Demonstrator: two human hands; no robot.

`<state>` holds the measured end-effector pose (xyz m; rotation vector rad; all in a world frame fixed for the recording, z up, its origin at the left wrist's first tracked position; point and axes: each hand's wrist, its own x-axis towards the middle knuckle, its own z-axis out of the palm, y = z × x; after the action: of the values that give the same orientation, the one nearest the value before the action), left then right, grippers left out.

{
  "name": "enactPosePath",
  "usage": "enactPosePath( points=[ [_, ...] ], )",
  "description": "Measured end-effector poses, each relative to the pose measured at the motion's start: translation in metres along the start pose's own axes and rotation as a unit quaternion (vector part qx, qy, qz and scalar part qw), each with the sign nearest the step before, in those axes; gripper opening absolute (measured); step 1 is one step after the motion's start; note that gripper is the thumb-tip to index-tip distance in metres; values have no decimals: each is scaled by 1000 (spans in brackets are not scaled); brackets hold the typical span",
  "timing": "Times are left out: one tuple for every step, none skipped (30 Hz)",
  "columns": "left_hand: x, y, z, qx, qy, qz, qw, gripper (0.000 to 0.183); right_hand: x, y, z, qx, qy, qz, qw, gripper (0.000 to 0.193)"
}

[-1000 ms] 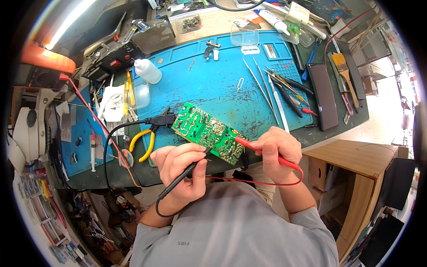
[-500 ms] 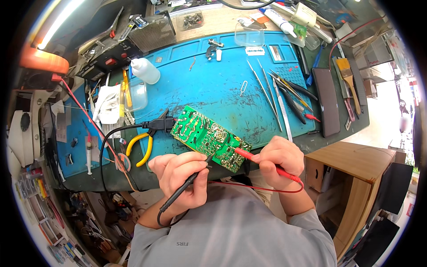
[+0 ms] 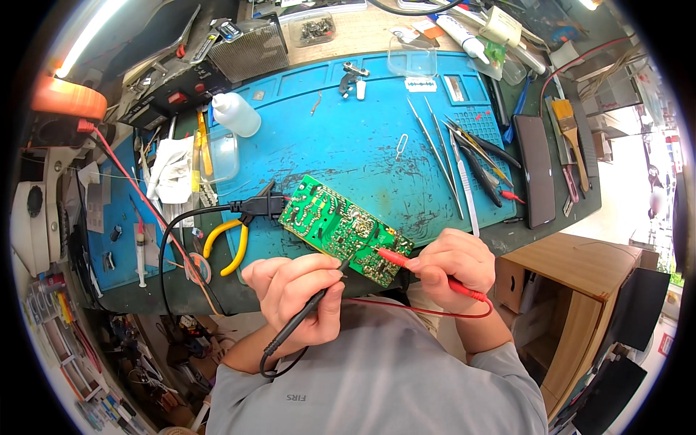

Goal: The person uses multimeter probes to test various points on a green circuit board. They then flip the board over and test the internal components of a small yellow device. The person works at a cluttered workbench with various tools and equipment visible.

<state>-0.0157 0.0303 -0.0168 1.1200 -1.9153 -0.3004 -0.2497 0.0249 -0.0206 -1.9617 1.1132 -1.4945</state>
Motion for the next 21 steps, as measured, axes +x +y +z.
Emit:
enactPosePath(
  points=[
    [0, 0, 0, 1, -2, -1, 1000, 12, 0, 0, 0, -3, 1, -2, 1000, 7],
    [0, 0, 0, 1, -3, -1, 1000, 12, 0, 1, 0, -7, 1, -3, 1000, 7],
    [0, 0, -1, 2, -3, -2, 1000, 12, -1, 1, 0, -10, 2, -5, 1000, 8],
    [0, 0, -1, 3, -2, -2, 1000, 11, -1, 1, 0, -9, 2, -1, 1000, 7],
    [0, 1, -1, 3, -2, -2, 1000, 11, -1, 0, -1, -8, 3, 4, 1000, 7],
    [0, 1, -1, 3, -1, -2, 1000, 11, -2, 0, -1, -7, 3, 9, 1000, 7],
    [0, 1, 0, 2, 0, -1, 1000, 11, -1, -1, -1, -6, 3, 11, 1000, 7],
    [0, 0, 0, 2, 2, -1, 1000, 11, 1, -2, -1, -6, 4, 13, 1000, 7],
    [0, 0, 0, 1, 2, 0, 1000, 11, 2, -3, -1, -5, 4, 14, 1000, 7],
    [0, 0, 0, 1, 3, 0, 1000, 11, 2, -3, -1, -6, 5, 15, 1000, 7],
    [0, 0, 0, 0, 4, 1, 1000, 11, 2, -3, -1, -7, 6, 15, 1000, 7],
    [0, 0, 0, 0, 4, 0, 1000, 11, 2, -3, -1, -8, 7, 15, 1000, 7],
    [0, 0, 0, 1, 3, 0, 1000, 11, 2, -3, -1, -8, 5, 17, 1000, 7],
    [0, 0, 0, 1, 3, 0, 1000, 11, 2, -4, -1, -9, 3, 19, 1000, 6],
    [0, 0, 0, 1, 3, 0, 1000, 11, 2, -4, -1, -9, 2, 21, 1000, 6],
    [-1, 0, 0, 0, 2, -1, 1000, 11, 3, -5, -1, -10, 2, 22, 1000, 6],
    [-1, 0, 0, 0, 2, -1, 1000, 11, 3, -5, -1, -10, 2, 23, 1000, 6],
    [-1, 0, 0, 0, 2, -1, 1000, 11, 3, -5, -1, -10, 2, 25, 1000, 6],
    [-1, 0, 0, -1, 2, 0, 1000, 11, 3, -5, -1, -7, 6, 27, 1000, 6],
    [-1, 1, 1, -1, 3, 0, 1000, 11, 2, -4, -1, -4, 10, 29, 1000, 6],
    [0, 1, 1, -2, 3, 0, 1000, 11, 1, -4, 0, -1, 13, 31, 999, 6]
  ],
)
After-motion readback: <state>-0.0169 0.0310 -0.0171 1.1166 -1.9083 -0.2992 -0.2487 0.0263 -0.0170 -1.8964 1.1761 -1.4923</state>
